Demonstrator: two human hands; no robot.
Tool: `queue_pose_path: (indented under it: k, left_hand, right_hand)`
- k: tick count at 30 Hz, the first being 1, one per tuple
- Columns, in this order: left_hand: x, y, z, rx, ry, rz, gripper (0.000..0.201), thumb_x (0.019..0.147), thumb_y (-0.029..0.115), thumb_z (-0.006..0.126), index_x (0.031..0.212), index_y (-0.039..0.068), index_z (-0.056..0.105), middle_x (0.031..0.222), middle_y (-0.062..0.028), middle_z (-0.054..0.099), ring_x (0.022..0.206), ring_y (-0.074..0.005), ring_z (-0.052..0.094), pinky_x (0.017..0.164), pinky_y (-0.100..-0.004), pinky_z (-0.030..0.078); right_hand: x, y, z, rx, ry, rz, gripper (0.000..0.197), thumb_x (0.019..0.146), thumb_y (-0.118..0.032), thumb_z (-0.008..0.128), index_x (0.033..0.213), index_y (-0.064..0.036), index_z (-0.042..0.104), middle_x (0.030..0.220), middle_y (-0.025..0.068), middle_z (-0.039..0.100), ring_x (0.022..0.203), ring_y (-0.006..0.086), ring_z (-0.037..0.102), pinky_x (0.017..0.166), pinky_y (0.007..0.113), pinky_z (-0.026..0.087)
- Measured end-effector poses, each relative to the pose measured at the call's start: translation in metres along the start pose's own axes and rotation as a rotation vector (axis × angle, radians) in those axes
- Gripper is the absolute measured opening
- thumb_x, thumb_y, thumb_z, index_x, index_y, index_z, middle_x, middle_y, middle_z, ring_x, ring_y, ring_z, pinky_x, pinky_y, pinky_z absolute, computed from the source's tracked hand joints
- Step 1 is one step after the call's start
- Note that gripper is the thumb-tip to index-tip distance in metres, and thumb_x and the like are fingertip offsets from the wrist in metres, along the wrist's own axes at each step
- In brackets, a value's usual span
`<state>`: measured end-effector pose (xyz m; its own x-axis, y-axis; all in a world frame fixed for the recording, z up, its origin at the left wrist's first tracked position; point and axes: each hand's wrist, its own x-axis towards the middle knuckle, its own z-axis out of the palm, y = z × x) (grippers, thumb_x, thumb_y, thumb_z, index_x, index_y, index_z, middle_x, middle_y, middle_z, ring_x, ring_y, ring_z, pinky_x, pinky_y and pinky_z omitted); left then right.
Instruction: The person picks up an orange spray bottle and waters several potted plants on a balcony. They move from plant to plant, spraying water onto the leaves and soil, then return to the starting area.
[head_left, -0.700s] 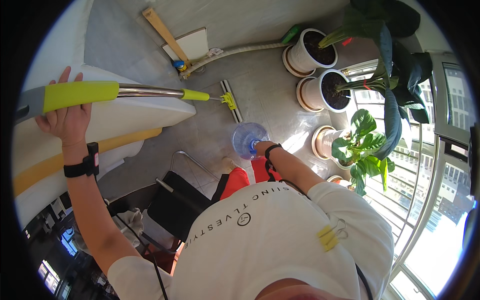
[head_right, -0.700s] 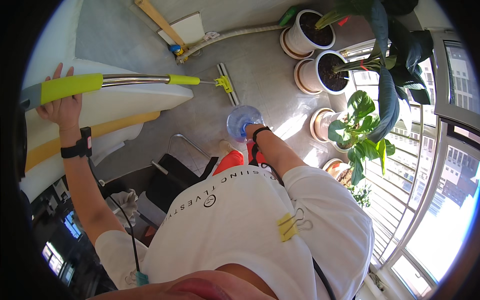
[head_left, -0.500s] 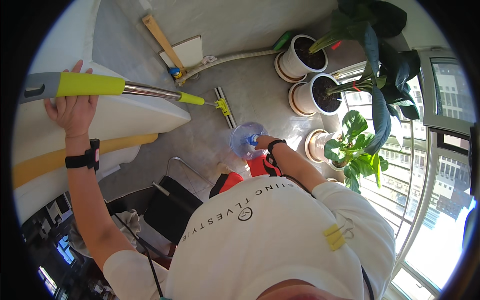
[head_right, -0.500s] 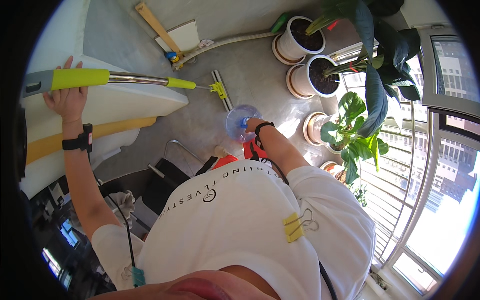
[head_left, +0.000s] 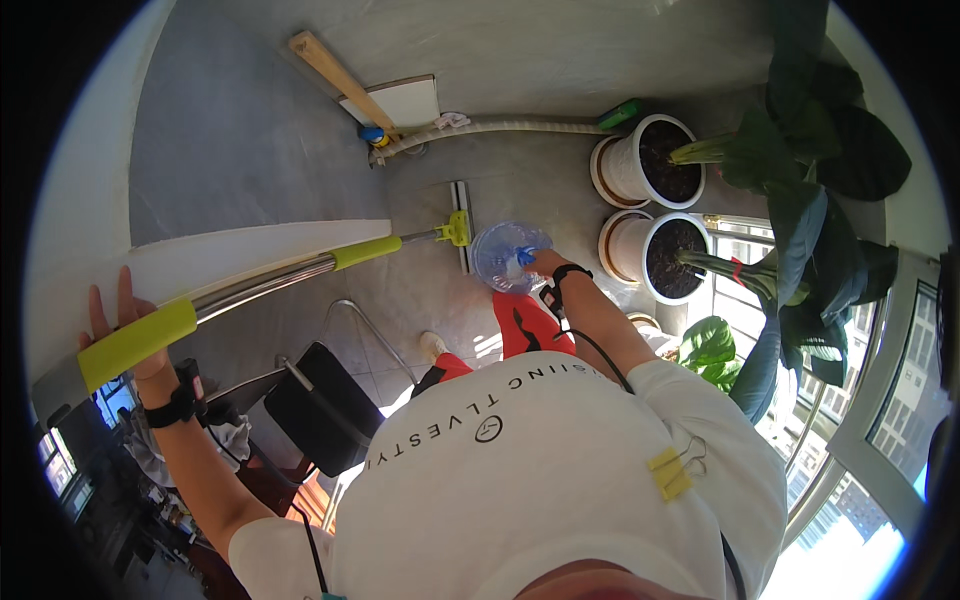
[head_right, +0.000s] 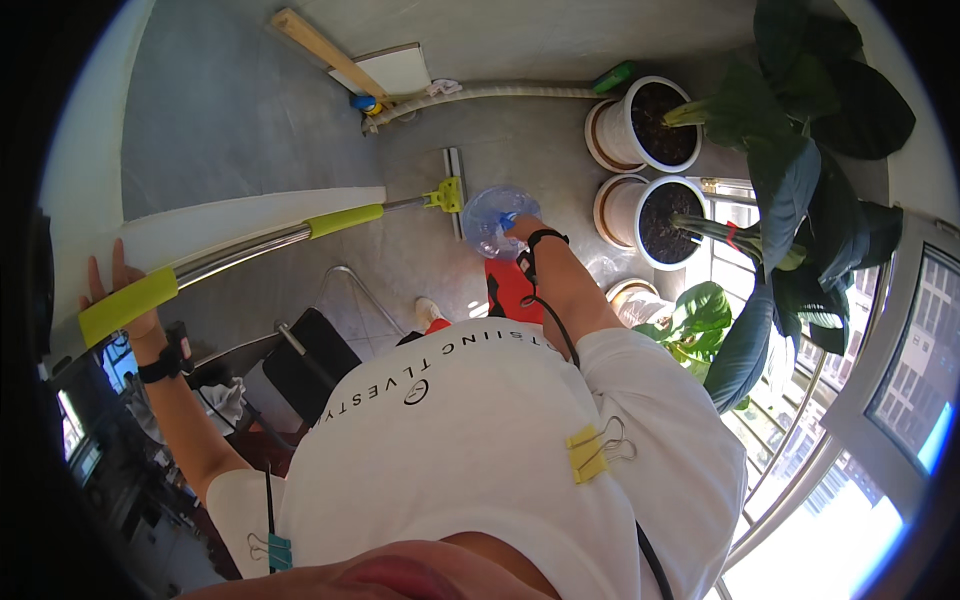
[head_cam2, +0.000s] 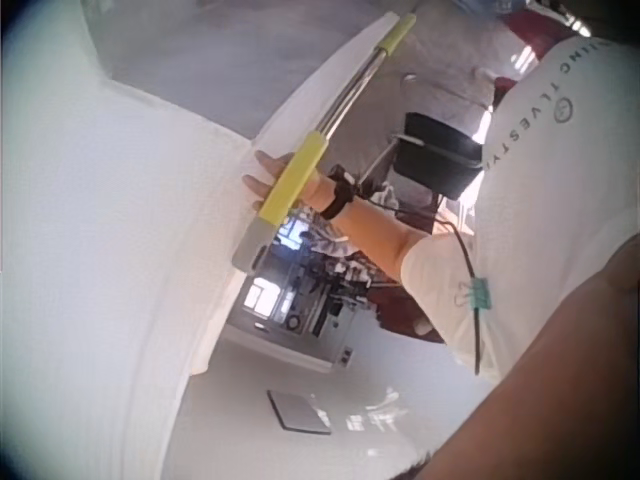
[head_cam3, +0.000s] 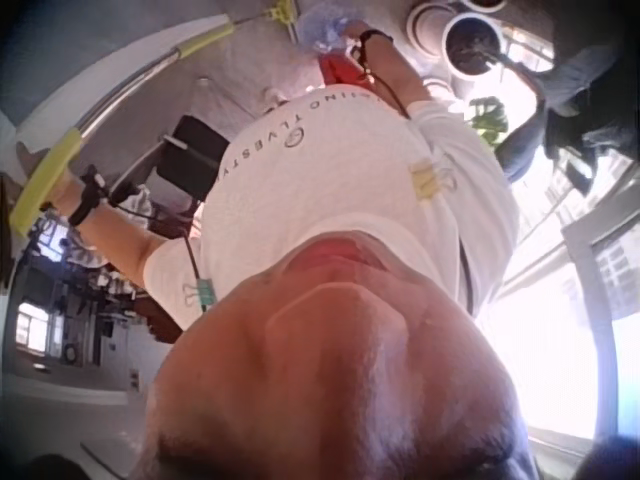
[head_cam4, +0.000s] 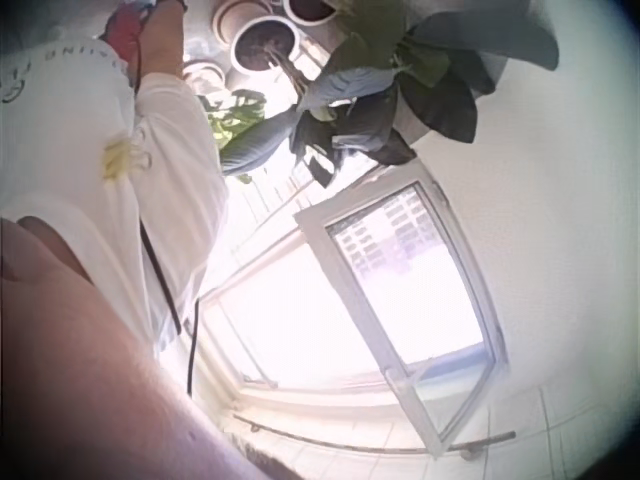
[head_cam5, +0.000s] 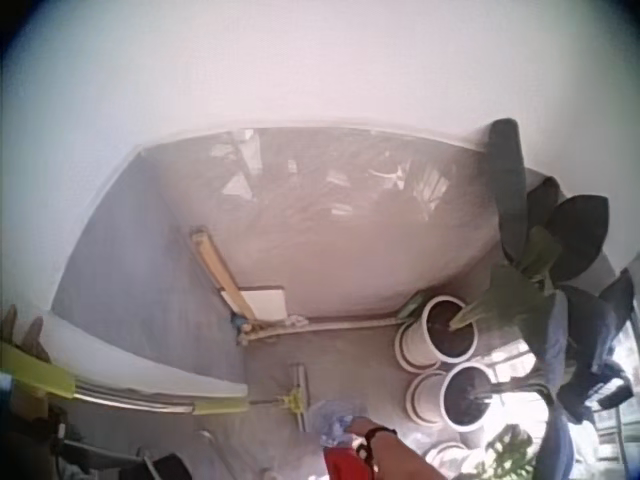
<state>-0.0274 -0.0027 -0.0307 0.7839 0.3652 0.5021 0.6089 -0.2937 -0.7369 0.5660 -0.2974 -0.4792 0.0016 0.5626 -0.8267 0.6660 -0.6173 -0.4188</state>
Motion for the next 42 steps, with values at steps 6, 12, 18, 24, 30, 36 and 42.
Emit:
queue_pose_path:
  k: [6, 12, 18, 24, 30, 36, 42]
  left_hand:
    - [0.020, 0.018, -0.038, 0.266, -0.127, -0.035, 0.028, 0.085, 0.012, 0.060, 0.106, 0.027, 0.070, 0.111, 0.0207, 0.063, 0.111, -0.0186, 0.056, 0.101, -0.0421, 0.026]
    - [0.036, 0.029, -0.057, 0.182, -0.180, -0.182, 0.038, 0.082, 0.015, 0.056, 0.113, 0.034, 0.070, 0.125, -0.0047, 0.053, 0.113, -0.0199, 0.049, 0.094, -0.0438, 0.030]
    - [0.055, 0.038, -0.071, 0.285, -0.299, -0.155, 0.032, 0.092, 0.023, 0.048, 0.114, 0.029, 0.070, 0.127, -0.0093, 0.052, 0.116, -0.0217, 0.048, 0.099, -0.0459, 0.027]
    - [0.071, 0.050, -0.074, 0.299, -0.274, -0.199, 0.032, 0.097, 0.030, 0.042, 0.112, 0.026, 0.070, 0.126, -0.0146, 0.053, 0.118, -0.0265, 0.046, 0.101, -0.0474, 0.026]
    - [0.076, 0.051, -0.070, 0.328, -0.228, -0.179, 0.034, 0.097, 0.033, 0.040, 0.110, 0.025, 0.070, 0.127, -0.0154, 0.052, 0.119, -0.0267, 0.045, 0.101, -0.0479, 0.026]
    - [0.074, 0.050, -0.071, 0.311, -0.248, -0.190, 0.034, 0.096, 0.033, 0.040, 0.111, 0.025, 0.070, 0.128, -0.0149, 0.050, 0.119, -0.0278, 0.043, 0.104, -0.0494, 0.025]
    - [0.060, 0.043, -0.071, 0.229, -0.247, -0.239, 0.031, 0.091, 0.027, 0.050, 0.114, 0.027, 0.069, 0.131, -0.0142, 0.047, 0.123, -0.0273, 0.041, 0.107, -0.0504, 0.023]
  right_hand:
    - [0.074, 0.025, -0.084, 0.094, -0.003, 0.099, 0.036, 0.076, -0.033, 0.071, 0.083, 0.0014, 0.064, 0.062, 0.0096, 0.058, 0.053, 0.0201, 0.056, 0.053, 0.034, 0.049]
    - [0.121, 0.054, -0.172, 0.198, 0.118, 0.201, 0.037, 0.082, -0.036, 0.069, 0.085, 0.0008, 0.063, 0.066, 0.0100, 0.061, 0.058, 0.0208, 0.060, 0.055, 0.036, 0.052]
    - [0.167, 0.091, -0.225, 0.132, 0.187, 0.234, 0.044, 0.085, -0.040, 0.068, 0.101, 0.0009, 0.064, 0.076, 0.0130, 0.064, 0.069, 0.0241, 0.064, 0.066, 0.038, 0.054]
    - [0.209, 0.113, -0.241, -0.213, 0.323, 0.239, 0.061, 0.086, -0.039, 0.064, 0.129, 0.0021, 0.052, 0.118, 0.0252, 0.061, 0.101, 0.0375, 0.062, 0.086, 0.048, 0.049]
    - [0.225, 0.102, -0.282, -0.190, 0.250, 0.326, 0.068, 0.083, -0.038, 0.062, 0.136, 0.0002, 0.044, 0.128, 0.0276, 0.056, 0.120, 0.0425, 0.053, 0.104, 0.047, 0.040]
    - [0.219, 0.092, -0.263, -0.168, 0.336, 0.248, 0.061, 0.086, -0.036, 0.058, 0.129, 0.0070, 0.050, 0.126, 0.0305, 0.056, 0.118, 0.0429, 0.054, 0.099, 0.048, 0.044]
    - [0.178, 0.087, -0.213, -0.092, 0.301, -0.024, 0.037, 0.089, -0.020, 0.057, 0.116, 0.0049, 0.059, 0.118, 0.0254, 0.061, 0.106, 0.0367, 0.061, 0.090, 0.044, 0.050]
